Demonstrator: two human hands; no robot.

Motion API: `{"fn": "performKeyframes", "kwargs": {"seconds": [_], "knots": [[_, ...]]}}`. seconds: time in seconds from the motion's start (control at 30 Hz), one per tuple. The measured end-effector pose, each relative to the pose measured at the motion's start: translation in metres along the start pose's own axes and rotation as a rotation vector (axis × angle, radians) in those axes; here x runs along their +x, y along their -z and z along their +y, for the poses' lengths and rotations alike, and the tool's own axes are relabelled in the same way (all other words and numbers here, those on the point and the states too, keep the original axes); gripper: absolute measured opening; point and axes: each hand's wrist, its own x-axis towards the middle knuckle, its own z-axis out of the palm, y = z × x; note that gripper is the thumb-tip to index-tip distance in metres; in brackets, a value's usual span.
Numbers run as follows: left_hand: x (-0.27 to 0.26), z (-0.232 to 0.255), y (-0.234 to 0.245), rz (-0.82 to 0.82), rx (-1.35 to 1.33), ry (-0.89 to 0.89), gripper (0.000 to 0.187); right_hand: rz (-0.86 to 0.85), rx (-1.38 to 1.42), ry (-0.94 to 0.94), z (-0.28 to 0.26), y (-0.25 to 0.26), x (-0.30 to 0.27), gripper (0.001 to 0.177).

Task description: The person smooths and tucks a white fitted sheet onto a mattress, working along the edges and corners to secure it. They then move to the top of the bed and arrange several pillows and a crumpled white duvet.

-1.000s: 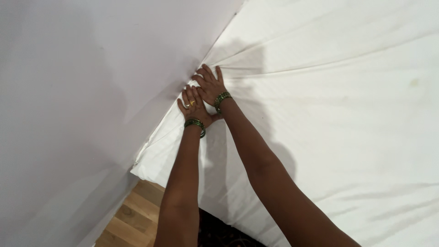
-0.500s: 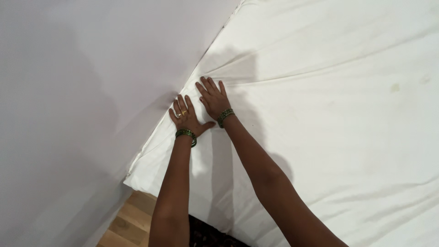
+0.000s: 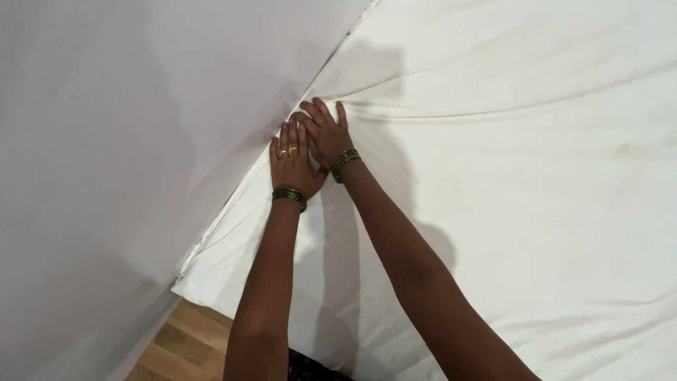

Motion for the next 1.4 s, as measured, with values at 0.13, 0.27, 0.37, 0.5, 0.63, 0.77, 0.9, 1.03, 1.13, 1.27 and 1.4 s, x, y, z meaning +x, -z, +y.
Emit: {"fn": "performKeyframes", "kwargs": {"seconds": [0.13, 0.27, 0.37, 0.5, 0.63, 0.77, 0.9, 1.03, 1.13, 1.27, 1.4], "knots": [[0.002, 0.001, 0.007, 0.013, -0.010, -0.003, 0.119, -0.002, -0.002, -0.035, -0.003, -0.001, 0.002, 0.038], [0.003, -0.001, 0.006, -0.025, -0.017, -0.001, 0.119, 0.012, -0.001, -0.058, -0.005, -0.005, 0.003, 0.037], [0.006, -0.005, 0.008, -0.038, -0.071, -0.011, 0.120, -0.034, -0.037, -0.033, -0.007, 0.004, 0.004, 0.042], [-0.010, -0.015, -0.003, 0.054, -0.209, -0.031, 0.118, -0.054, -0.113, -0.098, -0.027, 0.004, -0.008, 0.049], [-0.066, -0.030, -0.023, 0.152, -0.166, 0.117, 0.111, -0.011, -0.048, 0.079, -0.062, -0.018, -0.054, 0.059], [-0.076, -0.042, -0.027, 0.126, -0.094, 0.124, 0.112, -0.029, 0.032, 0.096, -0.068, -0.030, -0.059, 0.054], [-0.070, -0.036, -0.018, 0.015, -0.109, 0.189, 0.113, -0.111, 0.008, 0.062, -0.068, -0.029, -0.052, 0.055], [-0.064, -0.036, -0.011, -0.071, -0.047, 0.183, 0.111, -0.200, -0.032, 0.020, -0.074, -0.024, -0.043, 0.054], [-0.061, -0.039, -0.016, -0.129, -0.024, 0.185, 0.111, -0.222, -0.057, 0.006, -0.074, -0.026, -0.041, 0.054], [-0.053, -0.044, -0.021, -0.210, 0.061, 0.151, 0.105, -0.263, -0.083, -0.029, -0.075, -0.029, -0.038, 0.056], [-0.052, -0.046, -0.014, -0.249, -0.063, 0.183, 0.110, -0.259, -0.120, -0.024, -0.080, -0.025, -0.040, 0.057]]}}
